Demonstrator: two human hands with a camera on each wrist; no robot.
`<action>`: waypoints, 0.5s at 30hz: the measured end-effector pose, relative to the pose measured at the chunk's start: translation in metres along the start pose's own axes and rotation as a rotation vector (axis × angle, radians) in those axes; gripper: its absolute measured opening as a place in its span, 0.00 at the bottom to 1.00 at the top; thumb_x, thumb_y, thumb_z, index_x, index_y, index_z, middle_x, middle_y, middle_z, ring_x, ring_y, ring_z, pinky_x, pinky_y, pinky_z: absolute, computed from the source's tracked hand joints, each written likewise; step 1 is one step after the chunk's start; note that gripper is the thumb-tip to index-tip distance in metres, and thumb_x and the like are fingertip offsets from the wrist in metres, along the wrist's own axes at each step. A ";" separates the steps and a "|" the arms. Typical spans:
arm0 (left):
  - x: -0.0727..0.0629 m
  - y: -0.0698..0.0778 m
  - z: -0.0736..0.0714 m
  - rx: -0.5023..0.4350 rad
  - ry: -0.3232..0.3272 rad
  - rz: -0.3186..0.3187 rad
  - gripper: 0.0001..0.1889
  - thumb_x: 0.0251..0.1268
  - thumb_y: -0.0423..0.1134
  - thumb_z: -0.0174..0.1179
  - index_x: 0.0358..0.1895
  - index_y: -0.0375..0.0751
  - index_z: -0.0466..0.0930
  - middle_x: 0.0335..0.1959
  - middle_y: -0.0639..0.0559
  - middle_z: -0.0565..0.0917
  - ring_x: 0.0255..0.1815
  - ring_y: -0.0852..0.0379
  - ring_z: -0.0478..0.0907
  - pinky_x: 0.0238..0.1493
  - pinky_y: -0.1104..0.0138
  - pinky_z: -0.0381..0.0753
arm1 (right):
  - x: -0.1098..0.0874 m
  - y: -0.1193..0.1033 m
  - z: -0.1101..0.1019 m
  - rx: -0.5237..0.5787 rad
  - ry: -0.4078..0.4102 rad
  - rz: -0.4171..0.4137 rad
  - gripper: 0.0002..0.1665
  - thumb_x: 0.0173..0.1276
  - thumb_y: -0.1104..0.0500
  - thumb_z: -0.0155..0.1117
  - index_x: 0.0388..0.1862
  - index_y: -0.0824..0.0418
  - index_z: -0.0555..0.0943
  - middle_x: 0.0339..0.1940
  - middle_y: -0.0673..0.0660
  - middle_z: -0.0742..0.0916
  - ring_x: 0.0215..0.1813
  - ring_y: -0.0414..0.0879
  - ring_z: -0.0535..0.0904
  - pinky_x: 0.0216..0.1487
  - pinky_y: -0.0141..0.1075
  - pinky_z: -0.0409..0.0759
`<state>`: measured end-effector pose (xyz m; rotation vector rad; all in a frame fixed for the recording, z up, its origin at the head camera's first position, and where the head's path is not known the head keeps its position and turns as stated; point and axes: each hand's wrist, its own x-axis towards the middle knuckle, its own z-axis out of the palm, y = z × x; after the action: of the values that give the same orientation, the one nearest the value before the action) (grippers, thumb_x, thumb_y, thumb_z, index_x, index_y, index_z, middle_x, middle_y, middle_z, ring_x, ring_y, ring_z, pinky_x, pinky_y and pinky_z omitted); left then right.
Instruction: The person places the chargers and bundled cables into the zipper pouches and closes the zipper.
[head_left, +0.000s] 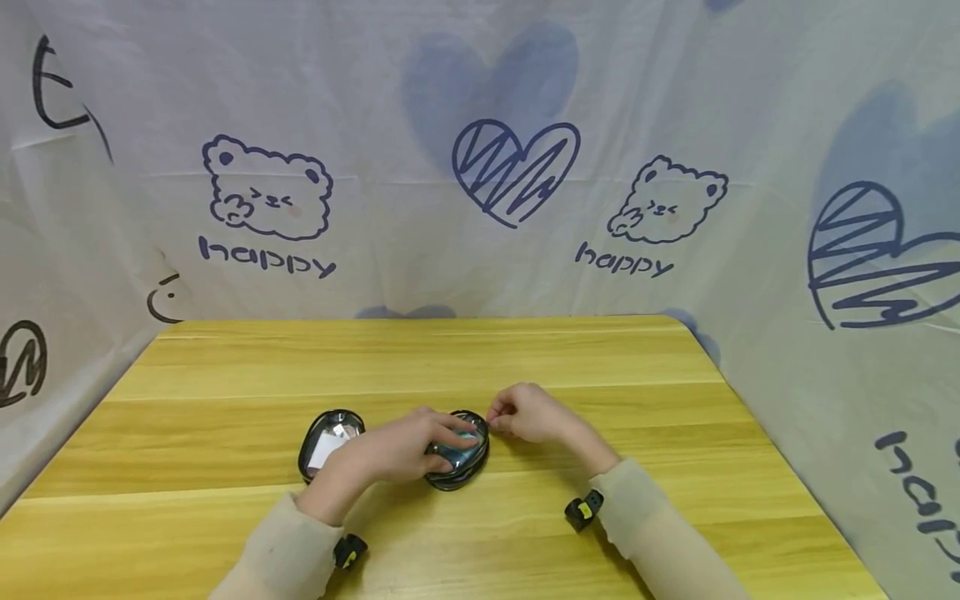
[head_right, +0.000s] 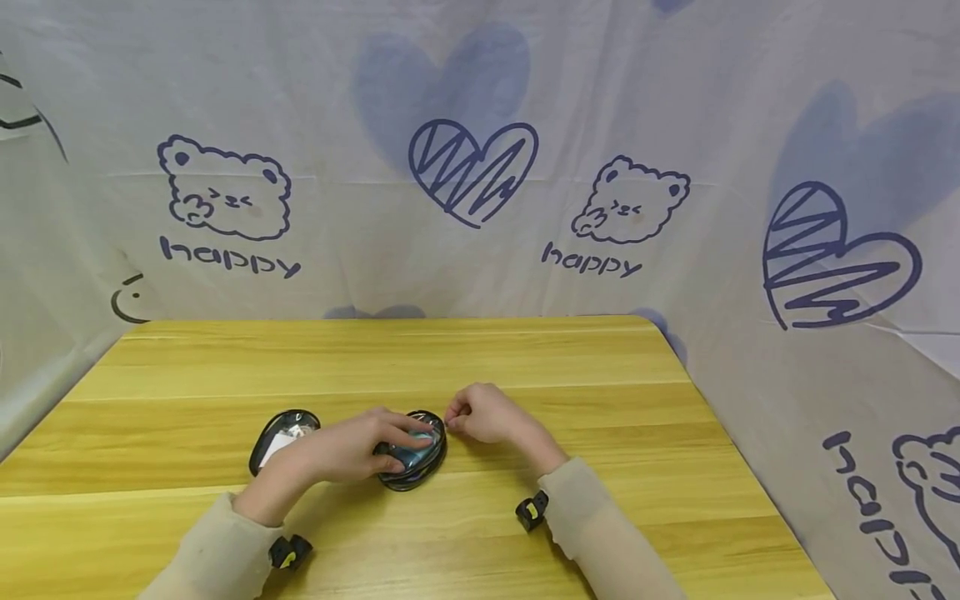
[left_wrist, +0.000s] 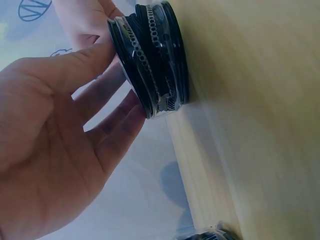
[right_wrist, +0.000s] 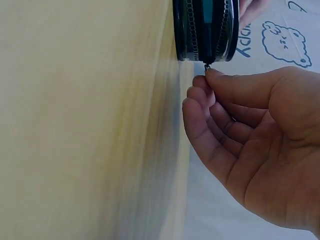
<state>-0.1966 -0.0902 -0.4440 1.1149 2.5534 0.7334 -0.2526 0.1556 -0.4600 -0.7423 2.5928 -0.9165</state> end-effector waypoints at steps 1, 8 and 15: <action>0.000 0.000 0.000 -0.001 0.000 -0.006 0.23 0.72 0.32 0.65 0.69 0.42 0.80 0.74 0.49 0.75 0.76 0.38 0.66 0.79 0.41 0.59 | 0.000 0.000 -0.001 -0.004 -0.012 -0.007 0.05 0.74 0.66 0.66 0.36 0.61 0.87 0.28 0.51 0.86 0.29 0.38 0.76 0.30 0.29 0.76; 0.000 0.000 0.002 0.015 0.009 -0.014 0.23 0.72 0.32 0.65 0.69 0.42 0.80 0.73 0.48 0.76 0.76 0.38 0.67 0.79 0.41 0.58 | -0.005 0.003 -0.010 0.012 -0.133 -0.026 0.06 0.76 0.65 0.65 0.37 0.60 0.86 0.29 0.50 0.86 0.28 0.39 0.77 0.30 0.30 0.78; 0.000 0.001 0.001 0.019 0.000 -0.017 0.23 0.73 0.32 0.65 0.69 0.43 0.80 0.74 0.49 0.75 0.76 0.38 0.66 0.77 0.42 0.62 | -0.006 0.004 -0.010 0.054 -0.141 -0.008 0.07 0.77 0.66 0.64 0.37 0.61 0.86 0.28 0.53 0.86 0.28 0.40 0.80 0.31 0.31 0.80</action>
<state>-0.1959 -0.0890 -0.4443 1.0982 2.5713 0.7063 -0.2530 0.1668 -0.4544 -0.7736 2.4353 -0.8988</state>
